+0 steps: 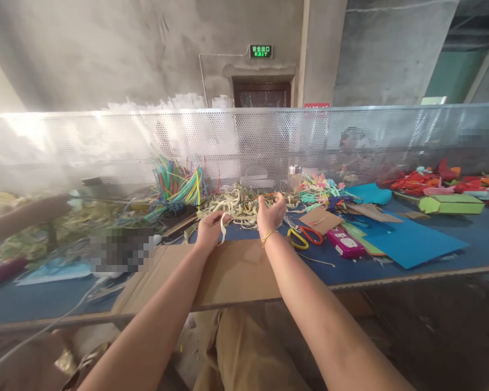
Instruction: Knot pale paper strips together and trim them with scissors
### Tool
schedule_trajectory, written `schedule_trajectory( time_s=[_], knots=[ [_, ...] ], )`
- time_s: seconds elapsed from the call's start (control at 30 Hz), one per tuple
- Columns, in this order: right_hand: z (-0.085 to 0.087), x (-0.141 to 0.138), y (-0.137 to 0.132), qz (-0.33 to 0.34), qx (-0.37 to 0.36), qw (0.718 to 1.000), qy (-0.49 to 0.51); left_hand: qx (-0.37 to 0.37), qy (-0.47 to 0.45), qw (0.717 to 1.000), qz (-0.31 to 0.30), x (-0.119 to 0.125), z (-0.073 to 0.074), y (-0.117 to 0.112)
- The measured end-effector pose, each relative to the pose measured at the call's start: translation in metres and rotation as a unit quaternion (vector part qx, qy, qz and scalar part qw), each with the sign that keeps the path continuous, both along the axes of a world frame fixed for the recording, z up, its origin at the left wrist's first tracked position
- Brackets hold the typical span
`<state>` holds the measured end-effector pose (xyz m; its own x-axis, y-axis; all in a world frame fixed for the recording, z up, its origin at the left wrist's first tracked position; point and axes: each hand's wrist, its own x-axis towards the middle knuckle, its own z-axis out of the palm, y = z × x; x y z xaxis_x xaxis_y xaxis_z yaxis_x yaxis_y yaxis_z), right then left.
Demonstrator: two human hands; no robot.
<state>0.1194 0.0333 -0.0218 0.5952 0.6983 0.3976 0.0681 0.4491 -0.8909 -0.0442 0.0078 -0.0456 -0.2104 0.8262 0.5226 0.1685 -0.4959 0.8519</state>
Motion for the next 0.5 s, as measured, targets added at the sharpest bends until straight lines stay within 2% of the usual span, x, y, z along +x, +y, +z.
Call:
schedule_trajectory(
  time_s=[0.07,0.17,0.3,0.43,0.5],
  knots=[
    [0.0,-0.003,-0.003,0.025,0.033,0.994,-0.103,0.01,0.021,1.0,0.001,-0.001,0.0,0.001],
    [-0.005,-0.015,-0.003,0.15,0.021,0.969,-0.198,0.021,0.04,0.999,-0.004,-0.002,-0.001,0.001],
    [-0.014,-0.029,0.003,0.258,-0.013,0.957,-0.128,0.018,0.039,0.999,0.0,0.0,0.001,0.0],
    [-0.014,-0.03,0.005,0.314,-0.014,0.949,0.0,0.019,0.073,0.997,0.002,0.003,0.006,-0.007],
    [-0.012,-0.029,0.005,0.332,-0.006,0.943,0.034,0.021,0.078,0.997,-0.004,0.005,0.009,-0.01]
  ],
)
